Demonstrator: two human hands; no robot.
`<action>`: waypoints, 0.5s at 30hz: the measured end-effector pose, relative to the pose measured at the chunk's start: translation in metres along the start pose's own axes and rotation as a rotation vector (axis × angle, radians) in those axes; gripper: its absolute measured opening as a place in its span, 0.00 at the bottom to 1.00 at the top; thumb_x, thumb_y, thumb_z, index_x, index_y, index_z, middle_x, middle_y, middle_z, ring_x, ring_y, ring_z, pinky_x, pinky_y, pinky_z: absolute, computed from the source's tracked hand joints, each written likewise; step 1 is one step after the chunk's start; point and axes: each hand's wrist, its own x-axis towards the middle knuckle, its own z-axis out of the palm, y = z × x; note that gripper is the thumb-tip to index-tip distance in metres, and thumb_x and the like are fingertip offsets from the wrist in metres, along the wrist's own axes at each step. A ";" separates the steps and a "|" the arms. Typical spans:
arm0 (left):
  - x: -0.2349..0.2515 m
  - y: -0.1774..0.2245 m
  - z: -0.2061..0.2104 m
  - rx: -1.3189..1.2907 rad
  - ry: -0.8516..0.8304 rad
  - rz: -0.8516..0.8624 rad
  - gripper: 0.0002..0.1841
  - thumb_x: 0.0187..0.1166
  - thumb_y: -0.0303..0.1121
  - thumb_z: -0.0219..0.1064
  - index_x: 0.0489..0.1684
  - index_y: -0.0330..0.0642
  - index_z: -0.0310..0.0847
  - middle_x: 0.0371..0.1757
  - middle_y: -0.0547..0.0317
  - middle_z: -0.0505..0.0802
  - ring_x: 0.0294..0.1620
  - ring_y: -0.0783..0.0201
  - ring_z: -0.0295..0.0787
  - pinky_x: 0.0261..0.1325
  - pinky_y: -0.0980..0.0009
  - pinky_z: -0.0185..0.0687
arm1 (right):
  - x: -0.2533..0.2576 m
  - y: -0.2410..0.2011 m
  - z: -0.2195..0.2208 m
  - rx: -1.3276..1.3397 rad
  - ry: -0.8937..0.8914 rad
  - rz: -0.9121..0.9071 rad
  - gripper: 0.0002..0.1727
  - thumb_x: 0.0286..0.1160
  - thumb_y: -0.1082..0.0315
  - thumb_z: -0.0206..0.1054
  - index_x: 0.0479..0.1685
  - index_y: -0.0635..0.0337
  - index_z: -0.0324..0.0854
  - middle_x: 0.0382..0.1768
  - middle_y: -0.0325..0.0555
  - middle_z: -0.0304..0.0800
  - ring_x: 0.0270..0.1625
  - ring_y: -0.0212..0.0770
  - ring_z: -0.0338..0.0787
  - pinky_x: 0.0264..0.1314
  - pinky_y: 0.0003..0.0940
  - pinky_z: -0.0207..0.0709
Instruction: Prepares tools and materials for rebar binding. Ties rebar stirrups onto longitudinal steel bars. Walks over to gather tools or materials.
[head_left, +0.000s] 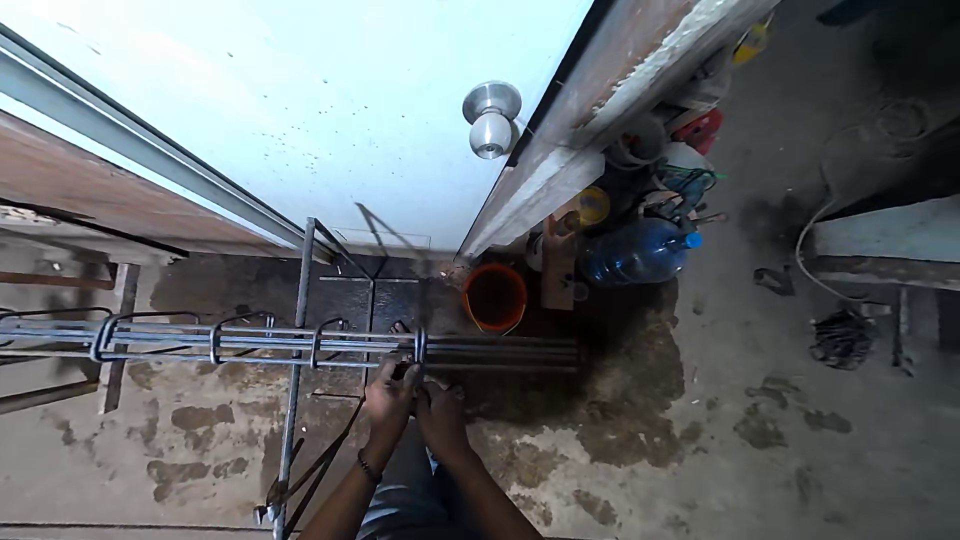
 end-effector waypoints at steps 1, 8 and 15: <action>0.000 -0.002 0.000 0.001 0.002 0.010 0.13 0.73 0.35 0.76 0.48 0.36 0.91 0.42 0.54 0.96 0.40 0.67 0.94 0.51 0.64 0.90 | -0.001 -0.003 -0.003 -0.041 -0.024 0.010 0.20 0.89 0.61 0.53 0.60 0.62 0.86 0.49 0.56 0.93 0.57 0.53 0.92 0.65 0.54 0.82; -0.001 -0.005 0.005 -0.024 0.055 0.097 0.05 0.72 0.31 0.77 0.38 0.40 0.95 0.41 0.58 0.97 0.42 0.70 0.94 0.52 0.70 0.89 | -0.012 -0.046 -0.033 -0.683 -0.023 -0.114 0.18 0.86 0.66 0.55 0.65 0.56 0.85 0.64 0.52 0.89 0.64 0.54 0.90 0.61 0.53 0.84; -0.002 -0.012 0.002 0.018 0.046 0.174 0.06 0.76 0.32 0.72 0.38 0.41 0.95 0.41 0.58 0.98 0.44 0.66 0.95 0.54 0.66 0.89 | 0.027 -0.017 -0.057 -0.600 0.372 -0.467 0.09 0.79 0.69 0.66 0.49 0.58 0.91 0.52 0.56 0.93 0.54 0.56 0.94 0.55 0.51 0.88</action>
